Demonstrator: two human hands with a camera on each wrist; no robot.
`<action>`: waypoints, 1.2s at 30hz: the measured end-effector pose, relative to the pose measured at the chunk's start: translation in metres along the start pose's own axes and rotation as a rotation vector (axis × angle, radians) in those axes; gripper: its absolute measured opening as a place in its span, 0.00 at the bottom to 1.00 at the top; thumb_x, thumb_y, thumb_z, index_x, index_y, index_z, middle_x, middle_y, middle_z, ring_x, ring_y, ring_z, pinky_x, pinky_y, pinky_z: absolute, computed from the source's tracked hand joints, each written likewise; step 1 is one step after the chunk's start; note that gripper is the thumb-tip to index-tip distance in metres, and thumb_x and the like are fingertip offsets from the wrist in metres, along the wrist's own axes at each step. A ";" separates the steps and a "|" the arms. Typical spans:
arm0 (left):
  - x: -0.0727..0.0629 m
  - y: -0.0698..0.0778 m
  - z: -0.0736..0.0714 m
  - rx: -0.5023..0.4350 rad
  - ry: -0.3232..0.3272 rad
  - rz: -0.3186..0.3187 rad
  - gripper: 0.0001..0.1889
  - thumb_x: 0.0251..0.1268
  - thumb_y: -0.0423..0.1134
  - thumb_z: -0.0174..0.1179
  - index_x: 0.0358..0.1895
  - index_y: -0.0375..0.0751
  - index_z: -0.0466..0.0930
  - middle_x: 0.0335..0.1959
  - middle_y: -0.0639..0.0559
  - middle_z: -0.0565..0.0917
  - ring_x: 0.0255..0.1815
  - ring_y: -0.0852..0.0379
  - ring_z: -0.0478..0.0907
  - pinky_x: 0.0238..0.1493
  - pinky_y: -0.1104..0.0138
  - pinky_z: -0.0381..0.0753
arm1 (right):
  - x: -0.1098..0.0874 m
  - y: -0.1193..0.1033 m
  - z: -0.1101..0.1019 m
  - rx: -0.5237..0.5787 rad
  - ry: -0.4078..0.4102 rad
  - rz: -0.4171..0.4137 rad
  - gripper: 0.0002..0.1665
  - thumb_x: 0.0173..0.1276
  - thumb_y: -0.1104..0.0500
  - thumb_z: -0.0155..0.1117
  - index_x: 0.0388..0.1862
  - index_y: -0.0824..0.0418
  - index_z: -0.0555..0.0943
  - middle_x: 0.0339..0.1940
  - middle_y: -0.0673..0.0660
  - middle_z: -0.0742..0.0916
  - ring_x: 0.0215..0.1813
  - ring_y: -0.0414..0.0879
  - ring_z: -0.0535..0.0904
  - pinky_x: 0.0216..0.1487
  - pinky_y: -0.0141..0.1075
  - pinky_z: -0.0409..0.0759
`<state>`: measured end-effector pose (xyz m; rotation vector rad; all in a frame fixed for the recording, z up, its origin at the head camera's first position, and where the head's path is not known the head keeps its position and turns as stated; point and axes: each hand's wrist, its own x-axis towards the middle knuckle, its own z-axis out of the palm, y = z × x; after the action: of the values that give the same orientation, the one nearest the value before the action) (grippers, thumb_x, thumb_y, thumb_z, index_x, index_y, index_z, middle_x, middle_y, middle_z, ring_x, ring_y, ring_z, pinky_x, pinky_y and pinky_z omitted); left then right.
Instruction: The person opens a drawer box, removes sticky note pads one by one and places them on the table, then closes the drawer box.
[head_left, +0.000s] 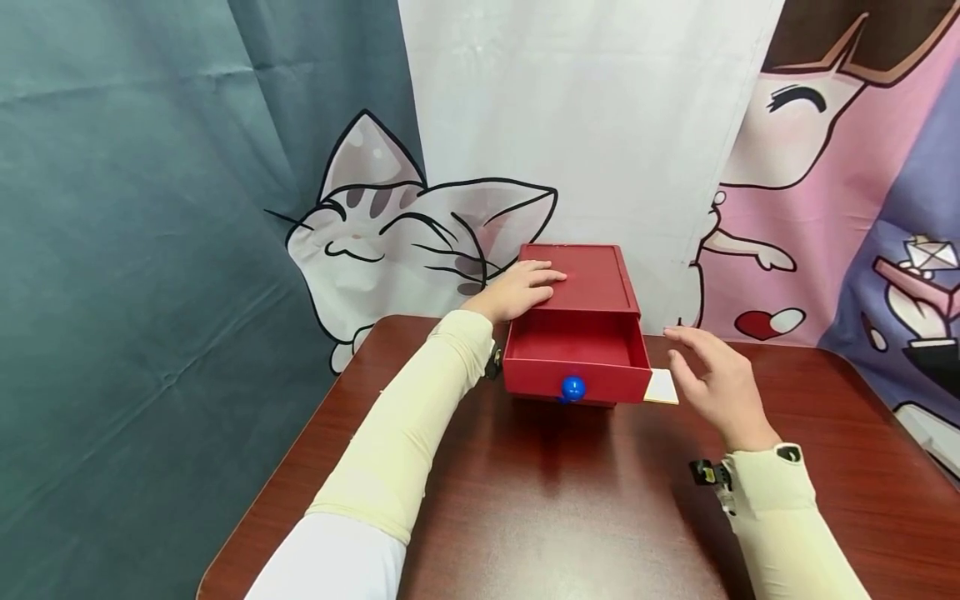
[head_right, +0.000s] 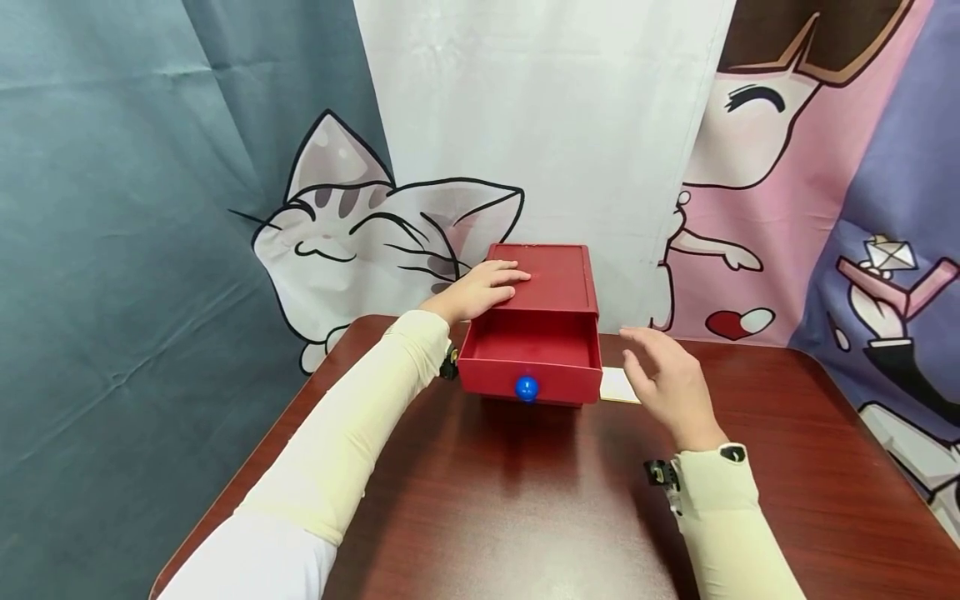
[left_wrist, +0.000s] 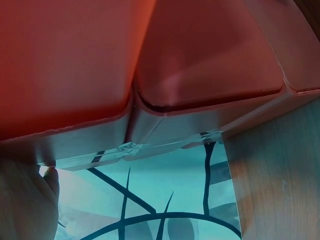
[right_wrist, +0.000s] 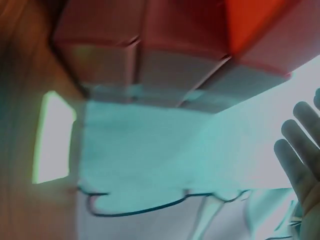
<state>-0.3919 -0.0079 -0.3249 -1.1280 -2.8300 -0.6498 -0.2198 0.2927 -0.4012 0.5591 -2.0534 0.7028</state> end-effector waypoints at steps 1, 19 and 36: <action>0.000 0.000 0.000 0.000 0.001 -0.001 0.24 0.77 0.49 0.45 0.73 0.59 0.72 0.79 0.51 0.62 0.81 0.51 0.49 0.79 0.56 0.51 | 0.001 -0.006 0.000 0.009 0.034 -0.024 0.23 0.58 0.73 0.68 0.54 0.63 0.86 0.51 0.61 0.88 0.53 0.55 0.82 0.66 0.20 0.65; -0.002 0.000 0.006 0.005 -0.019 -0.013 0.24 0.78 0.49 0.46 0.73 0.60 0.72 0.79 0.53 0.62 0.81 0.52 0.49 0.79 0.56 0.51 | 0.011 -0.099 0.025 0.119 0.205 -0.486 0.15 0.72 0.60 0.60 0.37 0.70 0.88 0.38 0.66 0.88 0.39 0.63 0.82 0.59 0.36 0.75; -0.002 0.000 0.001 -0.003 0.003 -0.021 0.24 0.78 0.50 0.45 0.73 0.62 0.72 0.79 0.54 0.62 0.81 0.55 0.49 0.79 0.57 0.52 | 0.000 -0.101 0.060 0.148 -0.053 -0.557 0.15 0.79 0.58 0.56 0.46 0.64 0.87 0.47 0.62 0.85 0.49 0.57 0.81 0.59 0.38 0.77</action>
<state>-0.3907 -0.0087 -0.3265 -1.0987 -2.8433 -0.6571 -0.1931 0.1787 -0.4020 1.1853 -1.7746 0.5064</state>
